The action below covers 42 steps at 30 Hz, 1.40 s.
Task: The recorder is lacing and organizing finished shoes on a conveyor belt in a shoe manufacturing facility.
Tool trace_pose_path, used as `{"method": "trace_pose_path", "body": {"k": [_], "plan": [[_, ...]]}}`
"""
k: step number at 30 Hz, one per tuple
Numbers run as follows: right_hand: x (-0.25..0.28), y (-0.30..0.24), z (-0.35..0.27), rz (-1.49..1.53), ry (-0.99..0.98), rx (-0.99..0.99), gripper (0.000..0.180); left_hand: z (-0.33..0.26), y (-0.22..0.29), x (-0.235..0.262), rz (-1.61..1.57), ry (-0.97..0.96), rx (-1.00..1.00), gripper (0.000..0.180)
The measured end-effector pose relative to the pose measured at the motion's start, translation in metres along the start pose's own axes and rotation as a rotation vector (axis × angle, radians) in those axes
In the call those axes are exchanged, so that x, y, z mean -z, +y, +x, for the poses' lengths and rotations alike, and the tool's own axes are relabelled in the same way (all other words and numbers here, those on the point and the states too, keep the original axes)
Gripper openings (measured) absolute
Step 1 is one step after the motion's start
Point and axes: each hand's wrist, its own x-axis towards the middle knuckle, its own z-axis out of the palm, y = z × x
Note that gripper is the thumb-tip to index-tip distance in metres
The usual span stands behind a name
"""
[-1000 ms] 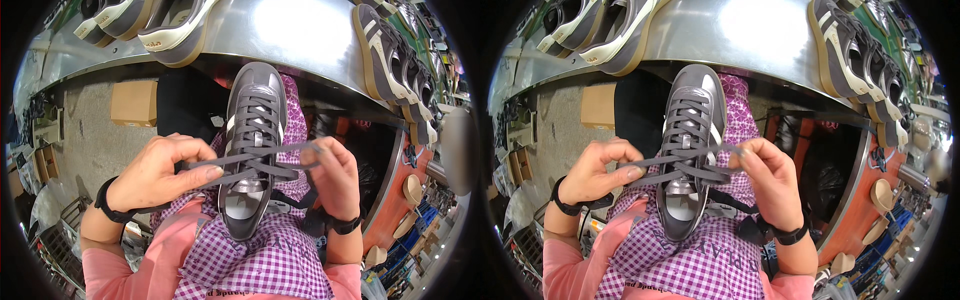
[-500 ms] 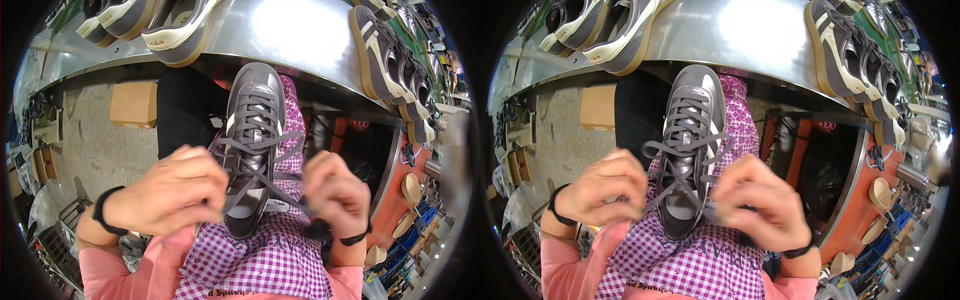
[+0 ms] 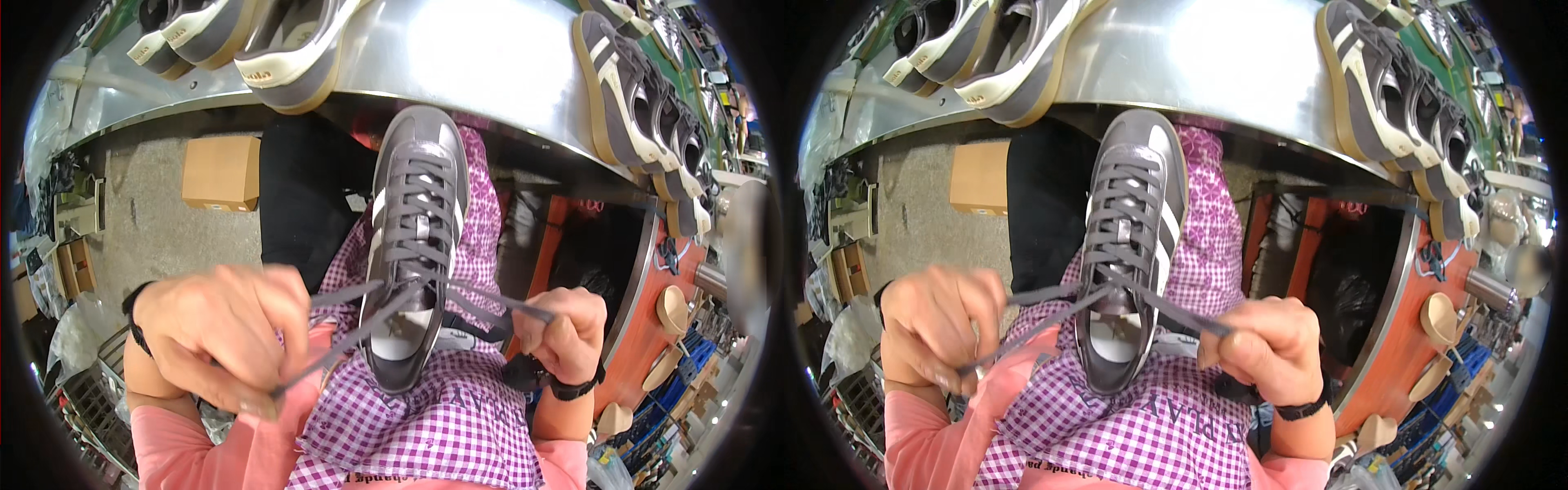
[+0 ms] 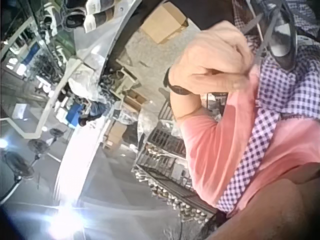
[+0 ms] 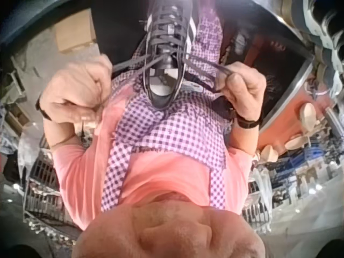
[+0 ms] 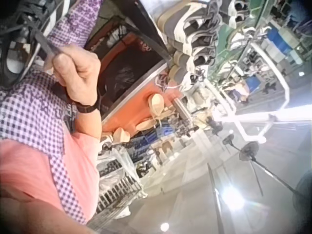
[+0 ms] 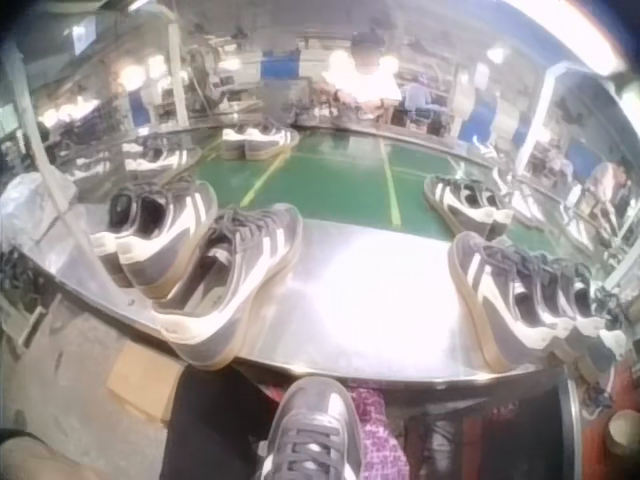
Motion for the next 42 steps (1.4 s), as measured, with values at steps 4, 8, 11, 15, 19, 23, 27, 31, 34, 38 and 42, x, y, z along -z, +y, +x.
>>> {"method": "trace_pose_path", "body": {"k": [4,8,11,15,19,23,27,31,34,38,42], "plan": [[-0.014,-0.007,0.011,-0.649,0.209,-0.114,0.012,0.006,-0.002,-0.014,0.995,0.491,0.489,0.023],[-0.017,-0.002,0.008,-0.718,0.320,0.029,0.014,0.018,-0.020,-0.023,1.120,0.515,0.162,0.034],[-0.020,-0.005,0.007,-0.700,0.298,0.092,0.014,0.050,-0.036,-0.054,1.170,0.453,0.176,0.036],[-0.028,-0.004,0.005,-0.606,0.326,0.049,0.013,0.055,-0.067,-0.054,1.126,0.442,0.079,0.027],[-0.016,0.007,0.011,-0.864,0.290,0.093,0.027,0.044,-0.029,-0.032,0.462,0.379,0.118,0.017],[-0.036,0.014,0.016,-1.007,0.258,0.248,0.049,0.037,-0.013,-0.017,0.404,0.404,0.096,0.016],[-0.053,0.017,0.031,-0.892,-0.135,0.379,0.031,0.040,0.000,-0.014,0.671,0.383,0.110,0.018],[-0.038,0.000,0.024,-0.137,-0.085,0.096,0.012,0.041,-0.036,-0.026,1.212,0.418,0.154,0.018],[-0.036,-0.011,0.015,0.081,0.083,-0.227,0.016,0.042,-0.047,-0.025,1.191,0.425,0.060,0.020],[-0.055,0.009,0.027,-1.076,0.055,0.356,0.024,0.049,-0.050,-0.036,1.523,0.420,-0.070,0.018],[-0.063,0.026,0.040,-1.214,-0.093,0.404,0.022,0.038,-0.039,-0.038,1.524,0.372,0.047,0.025]]}}
